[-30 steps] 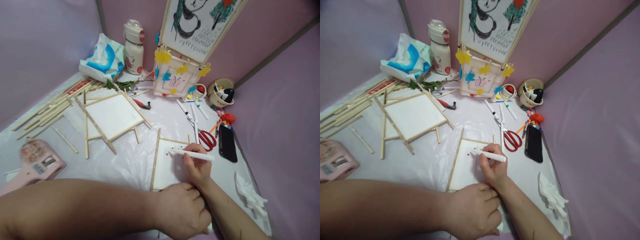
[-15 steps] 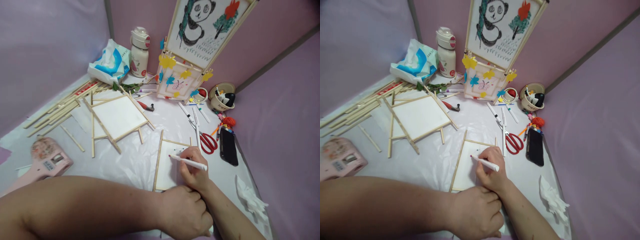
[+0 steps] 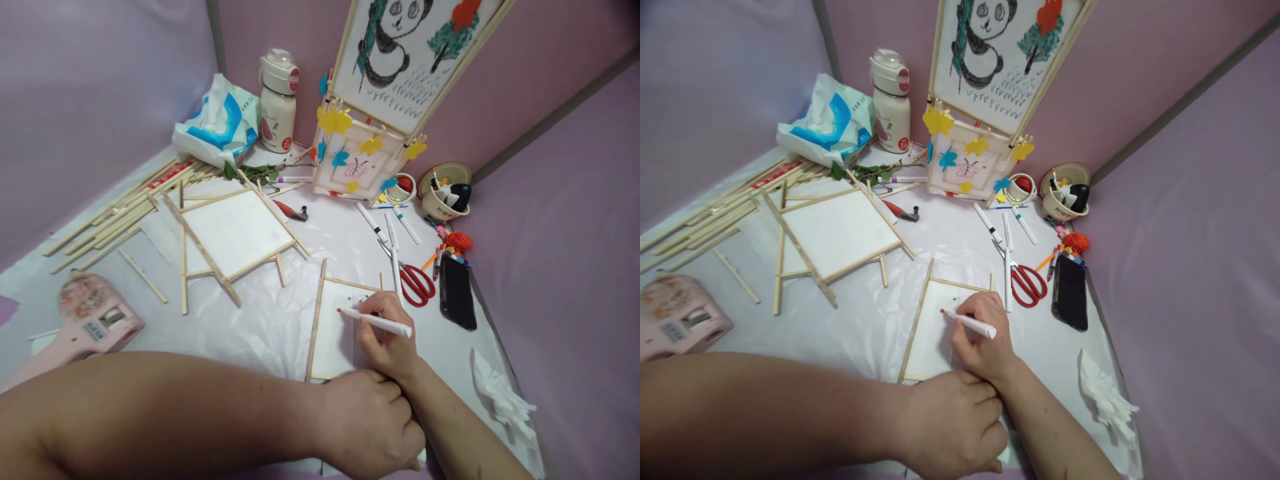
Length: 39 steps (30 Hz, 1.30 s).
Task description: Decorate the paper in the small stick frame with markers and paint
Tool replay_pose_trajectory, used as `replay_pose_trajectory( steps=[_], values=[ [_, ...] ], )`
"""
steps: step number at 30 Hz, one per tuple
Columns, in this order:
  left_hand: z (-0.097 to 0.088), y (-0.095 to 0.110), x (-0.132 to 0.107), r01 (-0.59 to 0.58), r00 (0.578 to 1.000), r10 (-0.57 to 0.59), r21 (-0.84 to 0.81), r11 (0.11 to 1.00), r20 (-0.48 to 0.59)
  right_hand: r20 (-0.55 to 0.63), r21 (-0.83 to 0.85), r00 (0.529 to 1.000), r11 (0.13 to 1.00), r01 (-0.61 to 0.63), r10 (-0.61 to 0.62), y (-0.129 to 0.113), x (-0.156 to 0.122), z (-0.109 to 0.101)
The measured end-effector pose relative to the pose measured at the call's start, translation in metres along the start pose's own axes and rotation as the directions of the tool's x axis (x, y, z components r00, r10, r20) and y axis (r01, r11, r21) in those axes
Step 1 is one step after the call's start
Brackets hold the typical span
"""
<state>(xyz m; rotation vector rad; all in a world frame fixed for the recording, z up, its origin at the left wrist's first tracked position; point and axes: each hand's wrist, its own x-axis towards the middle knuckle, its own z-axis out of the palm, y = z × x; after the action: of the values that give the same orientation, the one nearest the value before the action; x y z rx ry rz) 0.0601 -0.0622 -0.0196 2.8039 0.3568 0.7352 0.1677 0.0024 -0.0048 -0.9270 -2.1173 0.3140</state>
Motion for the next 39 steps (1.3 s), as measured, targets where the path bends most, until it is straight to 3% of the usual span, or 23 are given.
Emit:
replay_pose_trajectory(
  steps=[25,39],
  values=[
    [0.0008,0.0003,0.0002,0.008,1.000,-0.008,0.003,1.000,-0.007,-0.067,0.032,0.998,0.999,-0.016,0.019,0.0012,-0.0018,0.0002],
    [0.0008,0.0010,0.0008,0.012,1.000,-0.012,0.010,1.000,-0.003,-0.017,0.015,1.000,1.000,-0.012,0.012,-0.0015,0.0011,-0.0004]
  ],
)
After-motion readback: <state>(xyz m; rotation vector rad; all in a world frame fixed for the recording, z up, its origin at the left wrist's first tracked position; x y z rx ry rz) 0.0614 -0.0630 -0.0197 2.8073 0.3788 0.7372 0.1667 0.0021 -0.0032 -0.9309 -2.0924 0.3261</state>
